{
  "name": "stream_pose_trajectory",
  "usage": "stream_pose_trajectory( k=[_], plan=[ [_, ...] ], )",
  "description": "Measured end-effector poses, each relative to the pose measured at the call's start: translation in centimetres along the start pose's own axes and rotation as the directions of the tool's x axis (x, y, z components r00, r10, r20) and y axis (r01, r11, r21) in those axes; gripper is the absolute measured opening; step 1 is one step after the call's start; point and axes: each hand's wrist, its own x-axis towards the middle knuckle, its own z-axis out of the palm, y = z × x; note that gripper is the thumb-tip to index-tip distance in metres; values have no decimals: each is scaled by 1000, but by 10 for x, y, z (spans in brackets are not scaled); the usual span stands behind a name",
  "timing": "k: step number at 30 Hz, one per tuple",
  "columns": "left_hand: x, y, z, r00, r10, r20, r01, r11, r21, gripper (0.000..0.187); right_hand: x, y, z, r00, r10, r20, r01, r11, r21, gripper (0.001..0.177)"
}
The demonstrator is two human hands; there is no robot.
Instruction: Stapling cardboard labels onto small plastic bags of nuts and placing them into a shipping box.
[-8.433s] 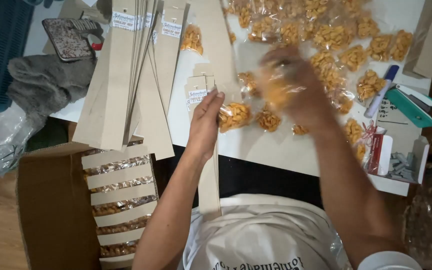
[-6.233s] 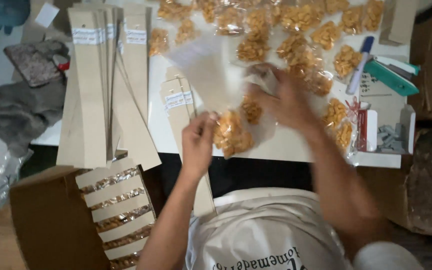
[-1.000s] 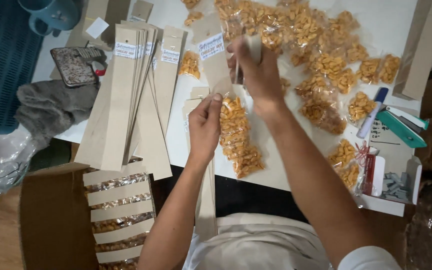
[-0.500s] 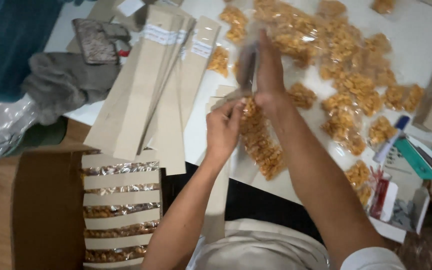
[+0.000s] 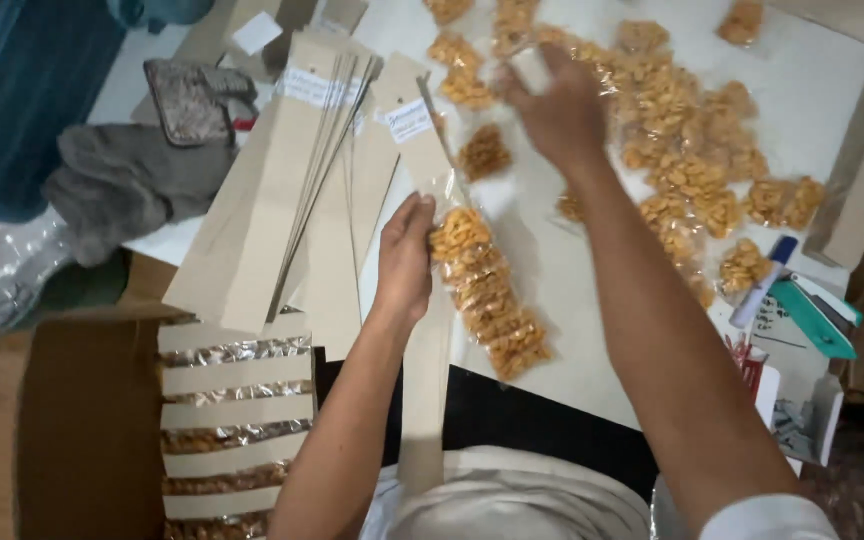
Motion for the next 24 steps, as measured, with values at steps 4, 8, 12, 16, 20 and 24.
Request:
stream_pose_trajectory(
  k=[4, 8, 12, 16, 20, 24],
  plan=[
    [-8, -4, 2, 1000, -26, 3, 26, 1000, 1, 87, -2, -13, 27, 917, 244, 315, -166, 953, -254, 54],
    [-34, -2, 6, 999, 41, -8, -40, 998, 43, 75, -3, 27, 52, 923, 213, 319, -79, 920, -384, 50],
    [-23, -10, 0, 1000, 21, -4, -21, 1000, 2, 75, -48, -6, -39, 997, -3, 79, 25, 961, -277, 48],
    [-13, -20, 3, 995, 18, 97, -30, 992, 124, 72, -87, -27, -98, 936, -168, 310, -34, 832, 553, 18],
    [-61, 15, 43, 989, -15, 144, -4, 991, 135, 81, -91, -51, -110, 853, -161, 496, -17, 942, 336, 22],
    [-67, 15, 38, 974, -29, 223, -27, 968, 248, 93, -95, -52, -95, 875, -68, 480, -67, 964, 258, 26]
  ],
)
